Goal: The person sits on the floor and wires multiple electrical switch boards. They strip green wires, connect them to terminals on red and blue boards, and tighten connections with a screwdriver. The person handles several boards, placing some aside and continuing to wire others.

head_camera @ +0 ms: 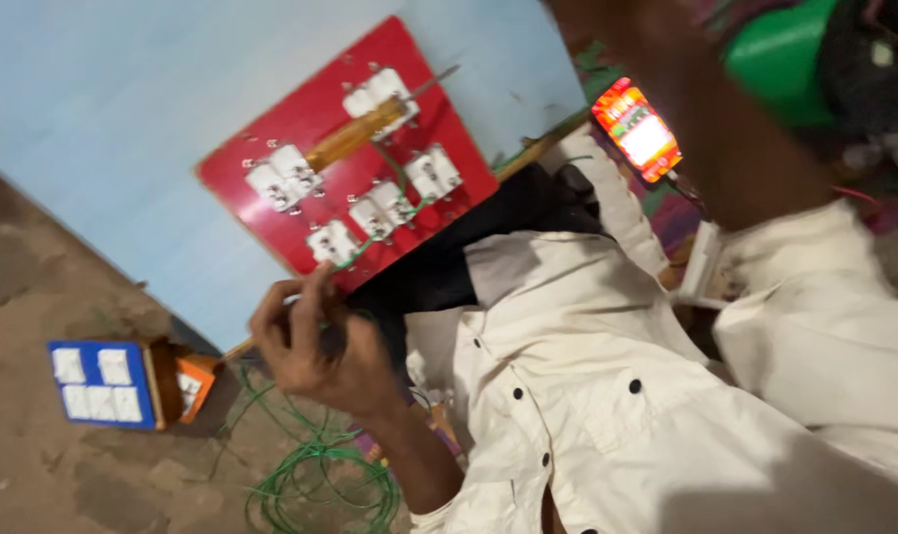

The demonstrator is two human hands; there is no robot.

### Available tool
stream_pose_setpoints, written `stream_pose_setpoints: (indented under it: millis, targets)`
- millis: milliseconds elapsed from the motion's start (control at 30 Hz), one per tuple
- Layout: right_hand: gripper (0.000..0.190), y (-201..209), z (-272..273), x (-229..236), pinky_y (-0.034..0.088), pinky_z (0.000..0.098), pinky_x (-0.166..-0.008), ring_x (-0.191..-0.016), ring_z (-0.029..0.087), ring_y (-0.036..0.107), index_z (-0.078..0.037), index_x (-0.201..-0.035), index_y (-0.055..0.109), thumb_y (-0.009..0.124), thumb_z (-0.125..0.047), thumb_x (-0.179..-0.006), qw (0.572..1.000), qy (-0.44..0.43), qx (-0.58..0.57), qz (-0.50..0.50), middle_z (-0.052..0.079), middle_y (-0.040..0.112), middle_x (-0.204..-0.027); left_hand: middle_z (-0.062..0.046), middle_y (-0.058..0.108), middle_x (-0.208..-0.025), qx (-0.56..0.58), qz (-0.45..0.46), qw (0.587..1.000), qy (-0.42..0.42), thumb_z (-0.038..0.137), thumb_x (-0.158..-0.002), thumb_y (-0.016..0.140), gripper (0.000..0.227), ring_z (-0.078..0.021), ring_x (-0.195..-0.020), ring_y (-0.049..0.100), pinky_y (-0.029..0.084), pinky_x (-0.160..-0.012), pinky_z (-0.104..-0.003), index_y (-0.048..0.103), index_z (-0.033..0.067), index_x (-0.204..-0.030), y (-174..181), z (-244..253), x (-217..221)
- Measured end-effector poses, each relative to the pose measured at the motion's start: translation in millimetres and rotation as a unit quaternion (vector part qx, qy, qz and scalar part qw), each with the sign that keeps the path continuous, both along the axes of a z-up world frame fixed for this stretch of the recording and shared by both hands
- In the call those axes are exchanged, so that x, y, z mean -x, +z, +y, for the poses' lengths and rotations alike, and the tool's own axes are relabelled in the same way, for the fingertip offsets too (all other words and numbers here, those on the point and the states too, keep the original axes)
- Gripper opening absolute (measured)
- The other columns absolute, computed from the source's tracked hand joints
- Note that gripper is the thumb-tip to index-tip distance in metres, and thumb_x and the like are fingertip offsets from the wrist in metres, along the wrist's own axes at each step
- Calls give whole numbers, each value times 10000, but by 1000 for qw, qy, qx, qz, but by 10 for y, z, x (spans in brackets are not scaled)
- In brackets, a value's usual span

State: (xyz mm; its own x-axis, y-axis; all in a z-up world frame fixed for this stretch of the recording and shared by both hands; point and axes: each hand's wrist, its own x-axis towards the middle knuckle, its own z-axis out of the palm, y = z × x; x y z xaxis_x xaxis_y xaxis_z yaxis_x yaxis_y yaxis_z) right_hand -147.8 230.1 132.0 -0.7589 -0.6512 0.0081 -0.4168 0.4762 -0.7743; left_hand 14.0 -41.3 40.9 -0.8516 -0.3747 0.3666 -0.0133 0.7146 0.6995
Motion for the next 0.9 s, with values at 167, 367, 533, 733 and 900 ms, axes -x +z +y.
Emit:
stream_pose_setpoints:
  millis: [167,367,533,733,900]
  targets:
    - [400,-169,-532,-978,538,390,-846,-923,206,715,-97,-1207,663,643,-424,-979,948,102,135,-269,71,732,-990,-117,659,-1131,39,5,999,-16,-174,-914,704,353,-212,-997,677,576,-862,-323,731,23,-1205,17,-3,-92]
    - [520,-1215,-1107,-1552,480,451,-870,-1003,354,645,-9,-1348,566,567,-433,-1047,963,-54,111,-239,182,679,-1055,-117,695,-1047,-139,39,983,117,-68,-911,836,454,-168,-907,729,616,-842,-279,574,0,-1275,-117,112,-164]
    - [495,-1220,-1362,-1476,472,448,-743,-838,348,656,-20,-1310,576,644,-347,-945,966,-74,67,-236,209,672,-907,-107,712,-991,-201,31,973,108,-73,-885,850,491,-185,-967,761,586,-871,-265,536,13,-1253,-140,64,-246]
    - [271,-968,-1265,-1410,528,389,-629,-681,238,672,-72,-1058,677,743,-273,-889,964,-105,-7,-244,111,675,-746,-159,773,-998,-334,20,941,56,-103,-924,823,413,-179,-950,776,568,-868,-244,529,49,-1171,-114,-12,-368]
    - [451,-961,-1052,-1394,520,431,-703,-804,332,659,-13,-1121,644,789,-175,-727,996,-53,55,53,129,644,-934,-139,755,-981,-535,-29,845,8,-124,-844,785,404,-184,-865,770,603,-732,-276,560,59,-1126,-95,-95,-399]
